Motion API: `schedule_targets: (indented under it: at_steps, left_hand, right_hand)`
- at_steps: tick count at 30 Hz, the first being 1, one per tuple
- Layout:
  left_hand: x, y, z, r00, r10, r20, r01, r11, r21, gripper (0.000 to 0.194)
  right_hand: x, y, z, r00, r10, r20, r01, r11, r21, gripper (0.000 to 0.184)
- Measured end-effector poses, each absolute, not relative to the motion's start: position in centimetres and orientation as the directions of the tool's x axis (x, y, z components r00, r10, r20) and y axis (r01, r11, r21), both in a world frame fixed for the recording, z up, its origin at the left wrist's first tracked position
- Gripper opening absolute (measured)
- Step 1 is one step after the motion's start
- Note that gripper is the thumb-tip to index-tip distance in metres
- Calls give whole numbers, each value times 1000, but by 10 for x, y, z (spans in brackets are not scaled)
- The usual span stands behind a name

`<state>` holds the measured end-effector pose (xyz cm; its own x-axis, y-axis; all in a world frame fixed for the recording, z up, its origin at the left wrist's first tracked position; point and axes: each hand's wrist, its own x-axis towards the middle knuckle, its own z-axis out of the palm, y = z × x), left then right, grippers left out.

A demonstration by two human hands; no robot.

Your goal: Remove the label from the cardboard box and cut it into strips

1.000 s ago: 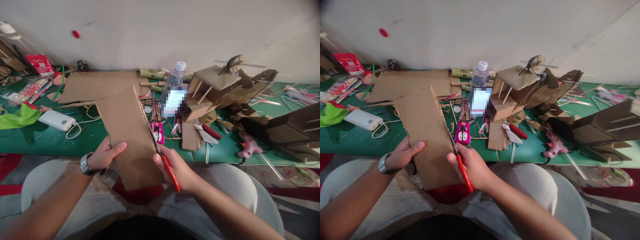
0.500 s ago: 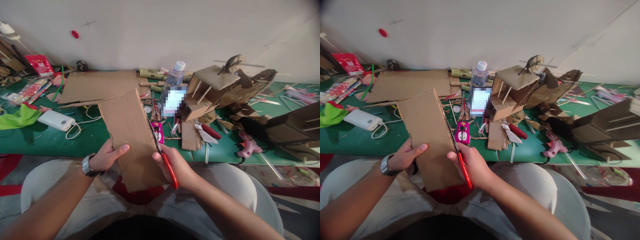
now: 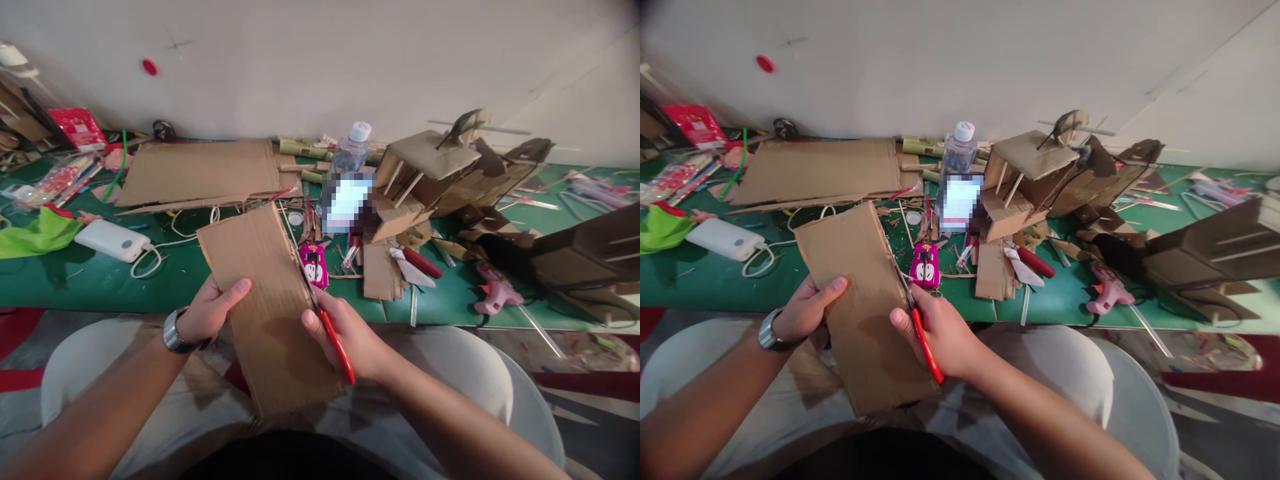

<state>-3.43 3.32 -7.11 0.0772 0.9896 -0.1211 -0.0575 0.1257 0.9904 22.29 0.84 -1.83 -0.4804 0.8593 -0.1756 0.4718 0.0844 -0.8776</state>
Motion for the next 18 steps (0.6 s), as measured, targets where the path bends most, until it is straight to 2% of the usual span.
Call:
schedule_targets:
  at_steps: [7,12,15,18]
  left_hand:
    - [-37,32,-70,188,982,-15,1,16,1000,59]
    - [-31,26,-72,307,951,-42,-31,54,998,53]
    - [-29,27,-73,275,957,-91,-91,120,989,53]
    - [-29,31,-71,124,981,-150,-131,166,977,61]
  right_hand:
    - [222,10,-24,-441,881,-172,503,84,-860,66]
    - [225,12,-24,-381,908,-176,485,34,-874,69]
    - [227,13,-21,-376,905,-197,522,32,-852,66]
    - [227,13,-18,-393,894,-215,584,62,-810,60]
